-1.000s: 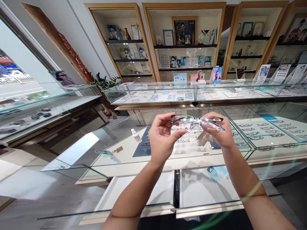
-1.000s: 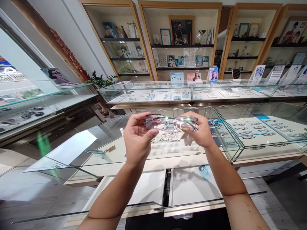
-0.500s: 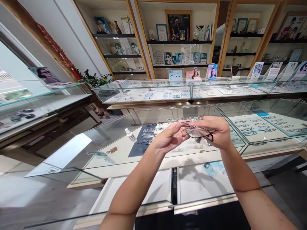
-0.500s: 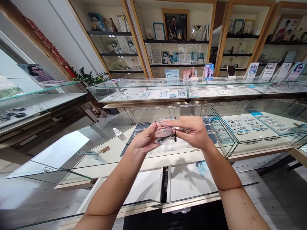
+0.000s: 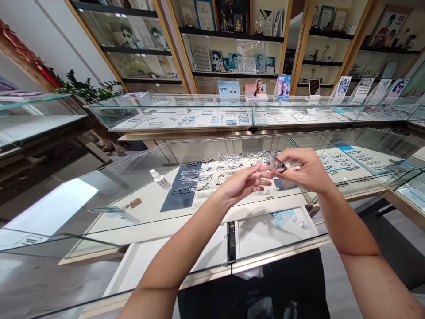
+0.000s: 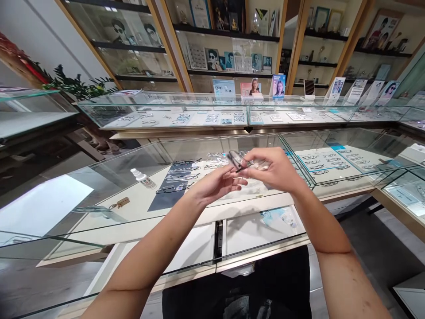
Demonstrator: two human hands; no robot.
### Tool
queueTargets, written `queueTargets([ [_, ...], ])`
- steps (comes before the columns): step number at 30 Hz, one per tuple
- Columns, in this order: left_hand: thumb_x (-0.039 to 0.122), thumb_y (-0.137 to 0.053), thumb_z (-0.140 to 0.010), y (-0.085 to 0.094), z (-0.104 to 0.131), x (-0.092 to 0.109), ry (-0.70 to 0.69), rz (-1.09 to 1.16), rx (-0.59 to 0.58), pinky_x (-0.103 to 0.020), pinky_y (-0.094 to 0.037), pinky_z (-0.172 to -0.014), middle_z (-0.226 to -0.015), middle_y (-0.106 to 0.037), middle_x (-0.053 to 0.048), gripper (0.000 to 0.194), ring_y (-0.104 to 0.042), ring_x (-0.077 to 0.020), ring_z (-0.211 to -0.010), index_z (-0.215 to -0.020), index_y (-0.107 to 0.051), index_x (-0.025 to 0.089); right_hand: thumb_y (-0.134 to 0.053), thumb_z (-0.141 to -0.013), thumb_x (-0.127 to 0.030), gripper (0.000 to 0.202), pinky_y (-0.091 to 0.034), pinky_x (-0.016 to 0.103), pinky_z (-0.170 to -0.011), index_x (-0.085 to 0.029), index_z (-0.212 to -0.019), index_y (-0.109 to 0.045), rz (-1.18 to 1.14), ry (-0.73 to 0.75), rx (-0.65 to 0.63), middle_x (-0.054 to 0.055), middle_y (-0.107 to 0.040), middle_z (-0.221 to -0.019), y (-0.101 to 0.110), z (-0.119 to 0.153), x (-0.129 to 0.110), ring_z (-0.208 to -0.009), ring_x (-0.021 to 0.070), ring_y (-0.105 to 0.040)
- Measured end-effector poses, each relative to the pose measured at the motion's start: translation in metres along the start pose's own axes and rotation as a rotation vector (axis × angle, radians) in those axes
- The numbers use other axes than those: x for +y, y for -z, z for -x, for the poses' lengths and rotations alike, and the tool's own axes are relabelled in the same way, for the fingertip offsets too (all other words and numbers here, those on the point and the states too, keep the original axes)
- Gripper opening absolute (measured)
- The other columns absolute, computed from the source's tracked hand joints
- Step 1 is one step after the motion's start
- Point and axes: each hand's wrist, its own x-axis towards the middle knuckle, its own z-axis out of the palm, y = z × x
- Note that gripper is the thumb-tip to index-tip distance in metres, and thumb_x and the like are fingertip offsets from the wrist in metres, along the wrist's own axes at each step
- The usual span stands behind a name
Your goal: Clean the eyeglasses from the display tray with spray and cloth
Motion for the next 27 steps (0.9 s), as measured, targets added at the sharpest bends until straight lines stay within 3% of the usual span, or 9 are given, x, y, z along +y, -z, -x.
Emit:
queueTargets([
  [3,0.057,-0.088,-0.074,0.006,-0.006,-0.006,-0.147,-0.21,0.134,-0.026,-0.05,-0.068,-0.085,-0.072,-0.003,0.048,-0.066,-0.0139,-0.072,-0.098,-0.073,0.019,-0.08,-0.091,-0.047,0.026,-0.043,0.029,-0.064,-0.021,-0.087,-0.079,0.264,-0.13,-0.032,0.001,-0.077,-0.076,0.022,-0.001,0.02,-0.065,0.0153,-0.061],
  [6,0.052,-0.08,-0.08,0.025,-0.007,-0.021,-0.271,-0.491,0.232,-0.027,-0.048,-0.068,-0.074,-0.064,0.0,0.037,-0.058,-0.0137,-0.068,-0.092,-0.069,0.019,-0.079,-0.092,-0.04,0.017,-0.038,0.029,-0.064,-0.024,-0.095,-0.082,0.657,-0.393,-0.203,-0.001,-0.073,-0.068,0.043,-0.007,0.051,-0.064,0.0172,-0.061],
  [10,0.045,-0.066,-0.087,0.062,-0.002,-0.054,-0.352,-0.872,0.365,-0.029,-0.041,-0.067,-0.07,-0.059,0.001,0.026,-0.053,-0.0154,-0.067,-0.09,-0.067,0.019,-0.069,-0.098,-0.038,0.024,-0.045,0.03,-0.076,-0.027,-0.116,-0.082,1.048,-0.68,-0.533,0.007,-0.083,-0.103,0.054,-0.012,0.097,-0.095,0.0248,-0.073],
  [12,0.044,-0.059,-0.09,0.079,-0.001,-0.07,-0.314,-1.036,0.388,-0.029,-0.037,-0.066,-0.062,-0.05,0.004,0.025,-0.049,-0.0155,-0.063,-0.088,-0.066,0.02,-0.071,-0.097,-0.034,0.023,-0.047,0.03,-0.081,-0.025,-0.115,-0.082,1.072,-0.727,-0.611,0.009,-0.083,-0.115,0.051,-0.01,0.12,-0.106,0.0271,-0.074],
  [16,0.042,-0.057,-0.088,0.098,-0.006,-0.09,-0.264,-1.089,0.351,-0.029,-0.032,-0.064,-0.054,-0.038,0.007,0.023,-0.042,-0.0146,-0.056,-0.08,-0.062,0.021,-0.076,-0.094,-0.026,0.022,-0.051,0.03,-0.087,-0.021,-0.115,-0.082,1.062,-0.789,-0.728,0.012,-0.082,-0.12,0.038,-0.006,0.157,-0.113,0.0267,-0.074],
  [22,0.043,-0.053,-0.089,0.101,-0.009,-0.094,-0.243,-1.124,0.348,-0.028,-0.032,-0.065,-0.056,-0.036,0.006,0.025,-0.042,-0.0155,-0.057,-0.08,-0.061,0.022,-0.07,-0.103,-0.039,0.032,-0.061,0.047,-0.101,-0.018,-0.127,-0.07,1.032,-0.849,-0.881,0.01,-0.072,-0.132,0.026,-0.01,0.186,-0.116,0.0245,-0.072],
  [27,0.043,-0.052,-0.09,0.101,-0.008,-0.095,-0.234,-1.151,0.339,-0.028,-0.032,-0.066,-0.057,-0.036,0.006,0.025,-0.042,-0.0159,-0.058,-0.08,-0.06,0.022,-0.071,-0.103,-0.038,0.035,-0.063,0.047,-0.1,-0.019,-0.132,-0.068,0.999,-0.876,-0.946,0.011,-0.07,-0.136,0.021,-0.015,0.198,-0.117,0.0253,-0.071],
])
